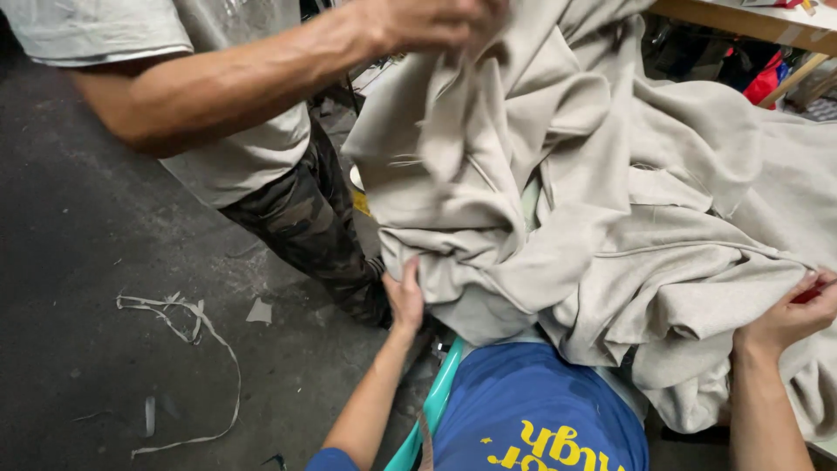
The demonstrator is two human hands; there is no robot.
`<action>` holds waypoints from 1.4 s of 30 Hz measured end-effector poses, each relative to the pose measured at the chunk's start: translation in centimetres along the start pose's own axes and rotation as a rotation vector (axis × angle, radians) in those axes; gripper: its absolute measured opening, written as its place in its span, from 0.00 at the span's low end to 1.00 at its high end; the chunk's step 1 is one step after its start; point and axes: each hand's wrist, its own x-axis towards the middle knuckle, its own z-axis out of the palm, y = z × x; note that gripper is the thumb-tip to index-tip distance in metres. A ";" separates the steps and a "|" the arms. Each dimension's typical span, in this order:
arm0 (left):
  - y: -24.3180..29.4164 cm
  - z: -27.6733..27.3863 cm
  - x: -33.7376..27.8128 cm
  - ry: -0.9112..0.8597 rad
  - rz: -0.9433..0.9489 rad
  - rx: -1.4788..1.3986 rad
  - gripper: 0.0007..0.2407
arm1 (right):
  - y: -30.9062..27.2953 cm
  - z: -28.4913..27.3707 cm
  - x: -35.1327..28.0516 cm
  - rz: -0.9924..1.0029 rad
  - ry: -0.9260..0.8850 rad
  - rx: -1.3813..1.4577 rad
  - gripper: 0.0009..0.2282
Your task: Trimming loose threads from a beige garment using thread snips
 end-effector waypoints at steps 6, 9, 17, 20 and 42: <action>4.4 -1.4 -0.8 -0.046 0.452 0.052 0.30 | 0.3 0.1 0.2 -0.087 0.023 0.030 0.05; 10.6 -0.9 -4.5 0.147 0.899 0.192 0.31 | 0.0 0.1 0.1 -0.054 0.015 -0.012 0.10; 12.3 4.4 0.9 -0.742 1.200 0.809 0.17 | -2.1 -0.2 0.3 0.093 0.001 0.042 0.07; 8.6 4.9 7.6 -0.758 1.324 0.573 0.11 | -2.8 -0.2 0.3 0.135 0.001 0.036 0.08; 14.4 6.4 -0.7 -0.810 1.039 0.974 0.38 | -2.0 -0.2 0.8 -0.024 0.029 0.031 0.06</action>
